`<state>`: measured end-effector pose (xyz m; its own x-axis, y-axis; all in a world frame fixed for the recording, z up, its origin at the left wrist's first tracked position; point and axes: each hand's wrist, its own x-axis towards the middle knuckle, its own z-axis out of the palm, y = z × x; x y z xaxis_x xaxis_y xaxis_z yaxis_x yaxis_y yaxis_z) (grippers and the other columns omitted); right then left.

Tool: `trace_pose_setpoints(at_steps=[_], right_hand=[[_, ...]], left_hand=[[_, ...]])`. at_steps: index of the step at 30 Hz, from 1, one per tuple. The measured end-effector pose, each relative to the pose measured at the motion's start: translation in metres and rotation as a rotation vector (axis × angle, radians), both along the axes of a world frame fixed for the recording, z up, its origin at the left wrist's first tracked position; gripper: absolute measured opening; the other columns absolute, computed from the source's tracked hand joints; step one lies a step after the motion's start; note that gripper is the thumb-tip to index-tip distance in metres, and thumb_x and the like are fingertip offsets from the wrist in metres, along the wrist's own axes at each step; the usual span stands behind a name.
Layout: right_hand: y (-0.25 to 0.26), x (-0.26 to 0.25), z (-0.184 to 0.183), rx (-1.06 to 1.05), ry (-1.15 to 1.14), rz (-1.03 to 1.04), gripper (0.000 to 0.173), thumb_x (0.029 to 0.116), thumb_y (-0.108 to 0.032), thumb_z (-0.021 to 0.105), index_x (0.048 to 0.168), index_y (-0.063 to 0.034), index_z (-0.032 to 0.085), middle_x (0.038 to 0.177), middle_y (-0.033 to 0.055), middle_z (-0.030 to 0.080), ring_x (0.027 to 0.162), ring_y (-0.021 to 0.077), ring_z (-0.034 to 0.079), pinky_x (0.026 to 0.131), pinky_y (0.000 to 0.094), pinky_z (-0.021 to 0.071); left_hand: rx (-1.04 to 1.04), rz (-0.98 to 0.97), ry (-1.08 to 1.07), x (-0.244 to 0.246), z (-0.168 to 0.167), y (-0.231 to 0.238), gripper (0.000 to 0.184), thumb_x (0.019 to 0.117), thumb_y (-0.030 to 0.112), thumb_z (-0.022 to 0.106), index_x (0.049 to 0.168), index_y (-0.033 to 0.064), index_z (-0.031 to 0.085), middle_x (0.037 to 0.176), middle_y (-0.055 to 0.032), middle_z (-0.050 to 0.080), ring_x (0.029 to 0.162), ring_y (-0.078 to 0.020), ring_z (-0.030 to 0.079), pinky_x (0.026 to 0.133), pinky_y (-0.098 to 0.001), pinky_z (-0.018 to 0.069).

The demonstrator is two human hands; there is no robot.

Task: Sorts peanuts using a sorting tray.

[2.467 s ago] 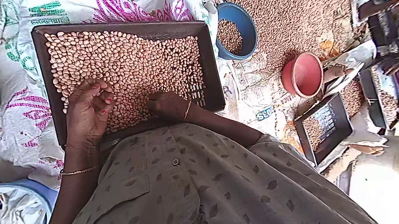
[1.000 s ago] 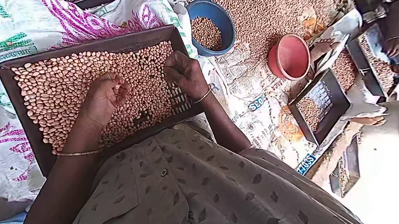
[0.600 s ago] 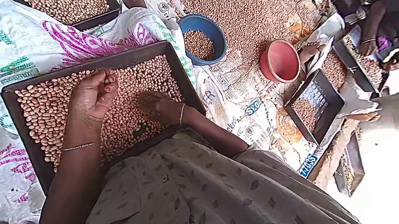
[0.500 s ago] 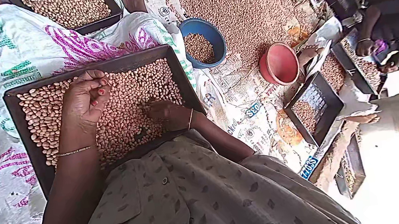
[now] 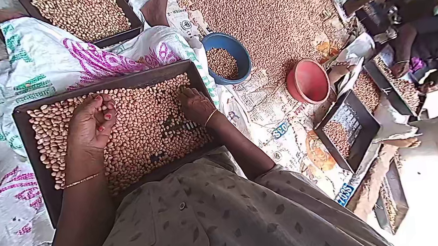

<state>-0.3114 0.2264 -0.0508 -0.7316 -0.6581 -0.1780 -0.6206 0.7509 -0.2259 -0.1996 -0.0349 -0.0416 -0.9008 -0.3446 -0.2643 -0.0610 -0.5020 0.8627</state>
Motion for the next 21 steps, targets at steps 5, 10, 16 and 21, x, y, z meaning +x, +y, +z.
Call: trace_pose_setpoints(at_steps=[5, 10, 16, 21], right_hand=[[0.04, 0.025, 0.009, -0.219, -0.361, 0.242, 0.017, 0.0943, -0.008, 0.066, 0.105, 0.0028, 0.074, 0.105, 0.0212, 0.071, 0.097, 0.034, 0.069, 0.086, 0.0524, 0.0555], [0.031, 0.003, 0.022, -0.348, -0.331, 0.225, 0.02, 0.0973, -0.002, 0.061, 0.11, 0.0066, 0.073, 0.111, 0.0221, 0.072, 0.104, 0.0326, 0.07, 0.097, 0.0488, 0.0541], [-0.024, -0.031, 0.012, -0.006, -0.016, 0.031, 0.024, 0.1022, -0.011, 0.053, 0.113, -0.0028, 0.072, 0.116, 0.0195, 0.07, 0.109, 0.0382, 0.068, 0.091, 0.059, 0.0535], [-0.034, -0.018, 0.001, 0.092, 0.059, 0.016, 0.026, 0.1031, -0.016, 0.055, 0.117, -0.0015, 0.071, 0.12, 0.021, 0.069, 0.102, 0.0407, 0.07, 0.082, 0.0594, 0.0554]], left_hand=[[-0.003, 0.003, 0.011, -0.002, 0.0, -0.003, 0.032, 0.1107, 0.017, 0.031, 0.099, 0.0188, 0.061, 0.086, 0.0101, 0.065, 0.052, 0.0059, 0.047, 0.042, -0.0075, 0.0344], [-0.006, -0.002, 0.005, -0.001, 0.0, 0.002, 0.029, 0.1105, 0.016, 0.034, 0.101, 0.016, 0.062, 0.089, 0.0068, 0.067, 0.055, 0.0039, 0.052, 0.044, -0.0084, 0.0374], [-0.014, -0.047, -0.017, -0.002, -0.006, 0.004, 0.032, 0.1111, 0.018, 0.034, 0.1, 0.0154, 0.064, 0.087, 0.0077, 0.067, 0.053, 0.0052, 0.051, 0.043, -0.0079, 0.0365], [-0.038, -0.06, -0.034, -0.002, -0.003, 0.007, 0.031, 0.111, 0.018, 0.035, 0.099, 0.0163, 0.064, 0.085, 0.0088, 0.067, 0.053, 0.0052, 0.05, 0.044, -0.0084, 0.0369]])
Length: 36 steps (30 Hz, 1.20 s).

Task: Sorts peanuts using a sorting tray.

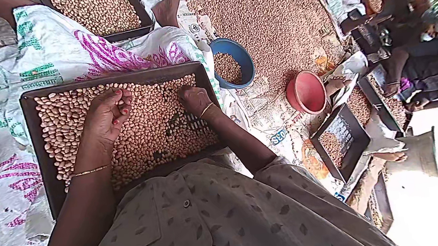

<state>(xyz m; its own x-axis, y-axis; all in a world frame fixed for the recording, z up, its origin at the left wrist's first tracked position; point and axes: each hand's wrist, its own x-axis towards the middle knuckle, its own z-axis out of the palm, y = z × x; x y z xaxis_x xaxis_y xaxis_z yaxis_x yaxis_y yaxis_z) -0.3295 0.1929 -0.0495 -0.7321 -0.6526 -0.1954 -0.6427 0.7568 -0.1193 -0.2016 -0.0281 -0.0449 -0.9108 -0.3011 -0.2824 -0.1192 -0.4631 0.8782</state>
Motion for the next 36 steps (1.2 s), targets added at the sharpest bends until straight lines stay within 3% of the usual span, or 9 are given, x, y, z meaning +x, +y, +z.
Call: trace_pose_setpoints(at_steps=[4, 11, 13, 15, 19, 23, 27, 31, 36], right_hand=[[0.001, 0.003, 0.0, -0.052, -0.033, -0.063, 0.031, 0.1021, -0.017, 0.058, 0.128, -0.003, 0.067, 0.125, 0.0218, 0.066, 0.104, 0.0412, 0.069, 0.084, 0.0587, 0.0553], [-0.002, 0.005, -0.001, -0.071, 0.005, -0.029, 0.028, 0.0994, -0.017, 0.054, 0.115, -0.0017, 0.071, 0.104, 0.0214, 0.073, 0.098, 0.0404, 0.072, 0.08, 0.0599, 0.0541], [0.004, 0.003, 0.007, -0.363, -0.111, -0.013, 0.021, 0.0977, -0.017, 0.06, 0.1, 0.0004, 0.071, 0.082, 0.0166, 0.071, 0.075, 0.0313, 0.07, 0.068, 0.0505, 0.055], [0.006, 0.003, 0.022, -0.759, -0.397, 0.092, 0.017, 0.0985, -0.008, 0.065, 0.105, 0.0057, 0.071, 0.077, 0.0095, 0.069, 0.055, 0.0111, 0.061, 0.054, 0.0285, 0.0542], [-0.006, -0.016, 0.028, -0.644, -0.148, 0.192, 0.028, 0.1009, -0.01, 0.059, 0.122, 0.0032, 0.071, 0.11, 0.0179, 0.075, 0.1, 0.0269, 0.073, 0.092, 0.0454, 0.0565], [-0.012, -0.034, 0.006, -0.132, 0.008, 0.053, 0.034, 0.0977, -0.009, 0.061, 0.13, -0.0095, 0.069, 0.141, 0.0143, 0.062, 0.139, 0.039, 0.047, 0.109, 0.0622, 0.0372], [0.016, -0.012, 0.019, -0.071, -0.3, 0.127, 0.029, 0.0926, -0.004, 0.064, 0.12, -0.0072, 0.074, 0.133, 0.0165, 0.067, 0.127, 0.0349, 0.06, 0.105, 0.0588, 0.0476], [0.028, 0.003, 0.048, -0.286, -0.762, 0.088, 0.021, 0.1006, -0.002, 0.058, 0.116, 0.006, 0.069, 0.102, 0.0171, 0.071, 0.077, 0.0168, 0.066, 0.069, 0.0343, 0.056], [-0.009, -0.037, 0.014, -0.348, -0.212, 0.023, 0.027, 0.1037, -0.015, 0.055, 0.119, -0.0048, 0.074, 0.106, 0.0175, 0.075, 0.095, 0.0321, 0.072, 0.091, 0.0538, 0.0551]], left_hand=[[-0.016, -0.072, 0.008, -0.001, 0.003, 0.006, 0.032, 0.1108, 0.017, 0.035, 0.098, 0.0156, 0.064, 0.087, 0.0073, 0.067, 0.054, 0.0045, 0.051, 0.046, -0.0082, 0.0389], [-0.076, -0.095, -0.071, -0.001, 0.005, 0.015, 0.032, 0.1115, 0.021, 0.037, 0.101, 0.013, 0.066, 0.086, 0.0059, 0.067, 0.061, 0.0013, 0.058, 0.052, -0.0113, 0.0462], [-0.101, -0.197, -0.089, -0.002, 0.001, 0.017, 0.038, 0.1128, 0.028, 0.032, 0.111, 0.0094, 0.065, 0.089, 0.0017, 0.068, 0.068, -0.0043, 0.062, 0.059, -0.0167, 0.0509], [-0.067, -0.303, -0.098, -0.004, -0.005, 0.021, 0.046, 0.1133, 0.037, 0.027, 0.117, 0.0094, 0.064, 0.095, -0.001, 0.069, 0.074, -0.0075, 0.066, 0.063, -0.02, 0.0532], [0.059, -0.36, -0.14, 0.001, -0.004, 0.035, 0.052, 0.1129, 0.04, 0.023, 0.111, 0.0093, 0.065, 0.093, -0.001, 0.07, 0.063, -0.0029, 0.059, 0.053, -0.0148, 0.0447], [0.155, -0.221, -0.113, -0.002, -0.001, 0.029, 0.039, 0.1121, 0.026, 0.031, 0.103, 0.0082, 0.064, 0.074, 0.0044, 0.06, 0.047, 0.0034, 0.042, 0.041, -0.0095, 0.033], [0.226, -0.011, -0.058, 0.001, -0.001, 0.014, 0.03, 0.1103, 0.021, 0.037, 0.103, 0.0123, 0.064, 0.079, 0.0062, 0.061, 0.045, 0.005, 0.04, 0.038, -0.0082, 0.0293], [0.261, 0.132, -0.009, -0.005, 0.002, 0.008, 0.028, 0.1105, 0.014, 0.036, 0.104, 0.0108, 0.063, 0.086, 0.0056, 0.066, 0.056, 0.0047, 0.052, 0.048, -0.0076, 0.0392], [0.218, 0.151, 0.004, -0.001, 0.003, 0.012, 0.026, 0.1066, 0.005, 0.038, 0.105, 0.0116, 0.064, 0.092, 0.0045, 0.068, 0.069, 0.0013, 0.061, 0.059, -0.0108, 0.0488]])
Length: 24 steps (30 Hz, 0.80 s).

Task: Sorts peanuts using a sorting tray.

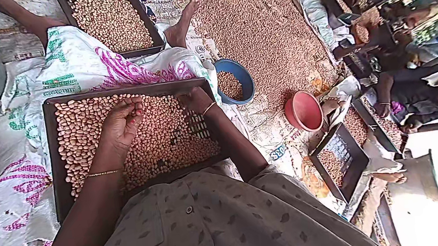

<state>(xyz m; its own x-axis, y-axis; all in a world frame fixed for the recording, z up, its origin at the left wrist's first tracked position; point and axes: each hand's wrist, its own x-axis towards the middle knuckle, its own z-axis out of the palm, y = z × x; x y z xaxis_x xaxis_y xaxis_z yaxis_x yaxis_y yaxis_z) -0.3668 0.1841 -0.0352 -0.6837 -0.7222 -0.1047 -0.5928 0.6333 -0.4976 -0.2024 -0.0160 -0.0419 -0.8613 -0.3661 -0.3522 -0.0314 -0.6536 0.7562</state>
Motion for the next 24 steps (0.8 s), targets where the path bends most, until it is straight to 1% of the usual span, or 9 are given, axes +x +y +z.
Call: trace_pose_setpoints(at_steps=[3, 6, 9, 13, 15, 17, 20, 22, 24], right_hand=[[-0.022, 0.011, -0.015, 0.215, 0.104, -0.117, 0.031, 0.1046, -0.021, 0.054, 0.13, -0.0132, 0.069, 0.116, 0.0185, 0.073, 0.111, 0.0395, 0.069, 0.095, 0.0614, 0.0514], [-0.026, 0.023, -0.016, 0.301, 0.157, -0.156, 0.033, 0.1043, -0.021, 0.054, 0.134, -0.0141, 0.066, 0.114, 0.0215, 0.073, 0.107, 0.0429, 0.069, 0.087, 0.0624, 0.0525], [-0.023, 0.029, -0.025, 0.247, 0.286, -0.16, 0.029, 0.1031, -0.02, 0.053, 0.125, -0.0114, 0.07, 0.11, 0.0201, 0.073, 0.098, 0.0417, 0.072, 0.079, 0.0599, 0.0547], [-0.027, 0.032, -0.03, 0.219, 0.394, -0.142, 0.03, 0.1014, -0.018, 0.053, 0.122, -0.0068, 0.071, 0.12, 0.0181, 0.072, 0.094, 0.04, 0.073, 0.075, 0.0586, 0.0559], [-0.023, 0.028, -0.029, 0.165, 0.405, -0.191, 0.028, 0.1006, -0.022, 0.052, 0.111, -0.007, 0.073, 0.101, 0.0177, 0.075, 0.09, 0.0391, 0.073, 0.074, 0.0583, 0.0554], [-0.015, 0.023, -0.018, -0.056, 0.257, -0.235, 0.027, 0.1006, -0.02, 0.056, 0.107, -0.003, 0.075, 0.094, 0.0181, 0.075, 0.091, 0.0349, 0.073, 0.082, 0.0547, 0.0556], [-0.011, 0.031, 0.005, -0.559, -0.238, -0.033, 0.015, 0.0972, -0.001, 0.061, 0.104, 0.0083, 0.071, 0.085, 0.0129, 0.073, 0.072, 0.0145, 0.071, 0.072, 0.033, 0.0616], [-0.016, 0.036, 0.013, -0.58, -0.395, 0.103, 0.023, 0.0984, 0.002, 0.059, 0.118, 0.0108, 0.067, 0.102, 0.0177, 0.073, 0.087, 0.0168, 0.072, 0.083, 0.0339, 0.0611], [-0.026, 0.027, 0.009, -0.401, -0.143, 0.087, 0.027, 0.1001, -0.003, 0.058, 0.123, 0.0061, 0.069, 0.11, 0.0198, 0.074, 0.098, 0.0247, 0.073, 0.093, 0.0414, 0.0576]], left_hand=[[-0.023, -0.002, -0.001, 0.005, 0.002, 0.002, 0.027, 0.1054, 0.005, 0.038, 0.104, 0.0126, 0.063, 0.087, 0.0056, 0.066, 0.063, 0.0022, 0.057, 0.055, -0.0101, 0.0446], [-0.037, -0.028, -0.008, 0.002, 0.001, 0.0, 0.026, 0.1039, 0.004, 0.039, 0.103, 0.0116, 0.064, 0.078, 0.0064, 0.062, 0.055, 0.0031, 0.049, 0.049, -0.0093, 0.0382], [-0.043, -0.072, -0.004, -0.003, -0.002, -0.004, 0.028, 0.1039, 0.003, 0.037, 0.104, 0.0103, 0.064, 0.083, 0.0043, 0.065, 0.056, 0.0028, 0.051, 0.047, -0.0096, 0.0382], [-0.039, -0.067, -0.084, -0.002, 0.003, -0.001, 0.023, 0.1074, 0.01, 0.041, 0.107, 0.0096, 0.063, 0.095, 0.0003, 0.072, 0.066, -0.001, 0.062, 0.055, -0.0131, 0.048], [-0.065, -0.124, -0.099, 0.002, 0.006, 0.003, 0.027, 0.1103, 0.018, 0.038, 0.112, 0.0076, 0.063, 0.098, -0.0031, 0.072, 0.073, -0.0066, 0.068, 0.062, -0.0182, 0.054], [-0.11, -0.215, -0.107, 0.007, 0.009, 0.008, 0.039, 0.1129, 0.029, 0.032, 0.113, 0.0053, 0.063, 0.098, -0.0066, 0.073, 0.074, -0.0121, 0.07, 0.066, -0.0231, 0.0566], [-0.157, -0.386, -0.095, 0.001, -0.003, 0.01, 0.056, 0.1132, 0.041, 0.022, 0.113, 0.0036, 0.064, 0.098, -0.0092, 0.075, 0.076, -0.0146, 0.072, 0.064, -0.0241, 0.0573], [-0.135, -0.44, -0.119, -0.001, -0.011, 0.011, 0.055, 0.1124, 0.044, 0.025, 0.114, 0.0059, 0.065, 0.101, -0.0076, 0.074, 0.078, -0.0135, 0.071, 0.064, -0.0239, 0.0561], [-0.117, -0.404, -0.189, -0.001, -0.009, 0.016, 0.049, 0.1113, 0.043, 0.033, 0.108, 0.0088, 0.067, 0.089, -0.0022, 0.071, 0.062, -0.0055, 0.061, 0.052, -0.0166, 0.0461]])
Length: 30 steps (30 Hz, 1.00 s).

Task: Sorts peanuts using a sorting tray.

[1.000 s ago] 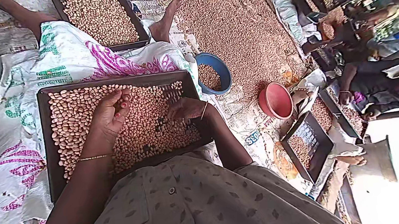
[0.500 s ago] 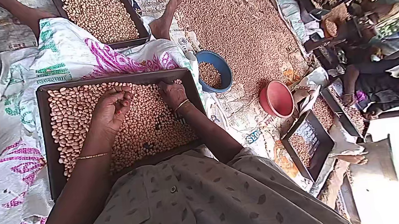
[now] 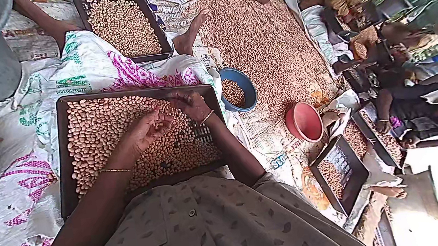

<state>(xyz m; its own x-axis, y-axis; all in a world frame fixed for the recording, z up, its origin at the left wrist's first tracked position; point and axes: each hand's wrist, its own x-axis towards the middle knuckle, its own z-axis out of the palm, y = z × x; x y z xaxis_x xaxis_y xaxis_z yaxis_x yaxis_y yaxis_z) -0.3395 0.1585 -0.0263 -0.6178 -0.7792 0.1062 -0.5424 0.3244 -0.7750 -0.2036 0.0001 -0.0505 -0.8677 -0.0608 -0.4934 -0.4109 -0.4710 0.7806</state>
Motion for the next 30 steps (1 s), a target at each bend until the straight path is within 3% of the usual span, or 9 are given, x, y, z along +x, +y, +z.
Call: trace_pose_setpoints(at_steps=[2, 3, 5, 7, 12, 15, 18, 23, 30], right_hand=[[-0.011, -0.009, -0.015, 0.337, 0.256, -0.138, 0.027, 0.1033, -0.015, 0.055, 0.121, -0.0053, 0.073, 0.108, 0.0184, 0.075, 0.103, 0.035, 0.072, 0.093, 0.0544, 0.0545], [-0.017, -0.009, -0.022, 0.5, 0.302, -0.186, 0.028, 0.105, -0.02, 0.052, 0.123, -0.0111, 0.071, 0.108, 0.0178, 0.075, 0.103, 0.038, 0.072, 0.089, 0.0584, 0.0539], [-0.023, -0.002, -0.031, 0.642, 0.312, -0.236, 0.031, 0.1057, -0.021, 0.048, 0.128, -0.0139, 0.068, 0.11, 0.0191, 0.074, 0.102, 0.0416, 0.071, 0.084, 0.0615, 0.0534], [-0.023, 0.002, -0.032, 0.641, 0.314, -0.246, 0.03, 0.104, -0.018, 0.049, 0.127, -0.0132, 0.068, 0.11, 0.0196, 0.073, 0.102, 0.0416, 0.071, 0.081, 0.061, 0.0541], [-0.015, -0.007, -0.032, 0.569, 0.216, -0.18, 0.028, 0.1012, -0.018, 0.056, 0.126, -0.0141, 0.069, 0.118, 0.018, 0.072, 0.108, 0.0393, 0.069, 0.087, 0.0626, 0.0535], [-0.016, -0.004, -0.033, 0.578, 0.279, -0.173, 0.026, 0.1025, -0.019, 0.056, 0.125, -0.0129, 0.069, 0.114, 0.019, 0.072, 0.103, 0.0409, 0.07, 0.083, 0.0619, 0.0538], [-0.02, 0.0, -0.038, 0.594, 0.39, -0.204, 0.027, 0.1038, -0.02, 0.052, 0.122, -0.0088, 0.069, 0.119, 0.019, 0.07, 0.103, 0.0394, 0.071, 0.082, 0.0585, 0.0557], [-0.017, 0.004, -0.038, 0.529, 0.436, -0.187, 0.029, 0.1036, -0.017, 0.051, 0.121, -0.0058, 0.071, 0.12, 0.019, 0.072, 0.104, 0.0386, 0.071, 0.085, 0.0577, 0.0555], [-0.028, -0.003, -0.038, 0.51, 0.234, -0.343, 0.023, 0.1013, -0.019, 0.056, 0.11, -0.0092, 0.075, 0.107, 0.0161, 0.075, 0.105, 0.0368, 0.071, 0.089, 0.0597, 0.0528]], left_hand=[[0.068, 0.063, 0.007, 0.001, 0.002, -0.001, 0.038, 0.1109, 0.034, 0.038, 0.103, 0.009, 0.066, 0.078, 0.0022, 0.062, 0.05, 0.0, 0.047, 0.044, -0.0119, 0.0365], [0.103, 0.1, 0.046, 0.002, 0.001, -0.004, 0.032, 0.1104, 0.028, 0.04, 0.104, 0.0092, 0.065, 0.078, 0.0028, 0.062, 0.048, 0.0016, 0.044, 0.042, -0.0107, 0.0352], [0.112, 0.159, 0.125, 0.006, 0.0, -0.011, 0.027, 0.1093, 0.022, 0.04, 0.103, 0.0116, 0.065, 0.078, 0.0053, 0.06, 0.047, 0.0036, 0.041, 0.041, -0.0093, 0.0322], [0.103, 0.223, 0.16, 0.007, 0.002, -0.016, 0.027, 0.1091, 0.022, 0.04, 0.103, 0.0132, 0.065, 0.079, 0.0064, 0.061, 0.046, 0.0041, 0.04, 0.04, -0.0092, 0.0307], [0.092, 0.279, 0.21, 0.01, 0.006, -0.021, 0.026, 0.1094, 0.023, 0.041, 0.104, 0.0154, 0.065, 0.078, 0.0088, 0.059, 0.045, 0.0054, 0.04, 0.039, -0.0081, 0.0303], [0.074, 0.289, 0.18, 0.005, 0.01, -0.021, 0.027, 0.1103, 0.019, 0.038, 0.103, 0.0118, 0.063, 0.079, 0.006, 0.062, 0.046, 0.0046, 0.043, 0.039, -0.0085, 0.0326], [0.061, 0.292, 0.162, 0.001, 0.012, -0.02, 0.029, 0.1103, 0.016, 0.037, 0.102, 0.0092, 0.063, 0.08, 0.0039, 0.064, 0.048, 0.0032, 0.045, 0.042, -0.0094, 0.0345], [0.059, 0.283, 0.172, 0.005, 0.009, -0.02, 0.028, 0.1103, 0.02, 0.039, 0.104, 0.0118, 0.065, 0.082, 0.0055, 0.065, 0.047, 0.0042, 0.044, 0.041, -0.009, 0.0332], [0.028, 0.278, 0.181, 0.003, 0.011, -0.025, 0.03, 0.1104, 0.019, 0.037, 0.105, 0.0101, 0.064, 0.079, 0.0057, 0.062, 0.046, 0.0043, 0.042, 0.039, -0.0091, 0.0311]])
